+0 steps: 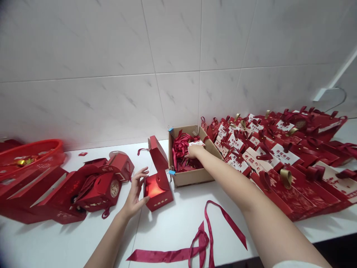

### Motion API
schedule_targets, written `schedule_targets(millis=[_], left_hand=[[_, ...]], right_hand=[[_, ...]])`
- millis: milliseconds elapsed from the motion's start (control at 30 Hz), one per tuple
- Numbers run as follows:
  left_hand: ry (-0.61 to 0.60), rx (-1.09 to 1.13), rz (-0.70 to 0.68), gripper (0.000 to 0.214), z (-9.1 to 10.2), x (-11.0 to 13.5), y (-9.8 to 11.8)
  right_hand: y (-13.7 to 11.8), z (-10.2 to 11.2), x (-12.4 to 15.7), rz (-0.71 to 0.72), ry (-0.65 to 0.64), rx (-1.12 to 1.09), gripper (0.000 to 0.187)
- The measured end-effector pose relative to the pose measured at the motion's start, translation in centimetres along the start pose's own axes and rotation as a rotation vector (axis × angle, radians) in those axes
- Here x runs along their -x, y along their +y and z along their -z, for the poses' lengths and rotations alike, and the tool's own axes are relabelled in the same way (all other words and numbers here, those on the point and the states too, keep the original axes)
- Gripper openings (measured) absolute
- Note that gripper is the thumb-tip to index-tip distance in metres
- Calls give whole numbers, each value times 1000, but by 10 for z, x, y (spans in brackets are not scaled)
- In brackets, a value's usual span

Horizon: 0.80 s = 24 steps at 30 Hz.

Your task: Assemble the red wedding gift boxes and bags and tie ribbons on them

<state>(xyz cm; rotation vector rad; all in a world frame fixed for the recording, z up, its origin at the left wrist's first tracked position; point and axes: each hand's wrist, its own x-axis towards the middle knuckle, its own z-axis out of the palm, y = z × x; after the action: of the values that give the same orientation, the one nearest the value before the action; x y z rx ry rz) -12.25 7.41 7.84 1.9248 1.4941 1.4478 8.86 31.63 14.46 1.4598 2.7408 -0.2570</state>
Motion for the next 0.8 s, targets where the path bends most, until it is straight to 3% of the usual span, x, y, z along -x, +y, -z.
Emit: schedule_targets(millis=[100, 267, 467, 800], left_hand=[[-22, 139, -6, 60, -8, 3, -6], [-37, 260, 21, 66, -12, 7, -12], [-77, 289, 32, 64, -12, 7, -11], [-117, 252, 28, 58, -9, 4, -8]], right_hand=[[0, 2, -3, -97, -18, 30, 31], [2, 11, -7, -204, 117, 28, 31], [4, 11, -10, -40, 239, -27, 32], [3, 0, -13, 313, 26, -174, 31]])
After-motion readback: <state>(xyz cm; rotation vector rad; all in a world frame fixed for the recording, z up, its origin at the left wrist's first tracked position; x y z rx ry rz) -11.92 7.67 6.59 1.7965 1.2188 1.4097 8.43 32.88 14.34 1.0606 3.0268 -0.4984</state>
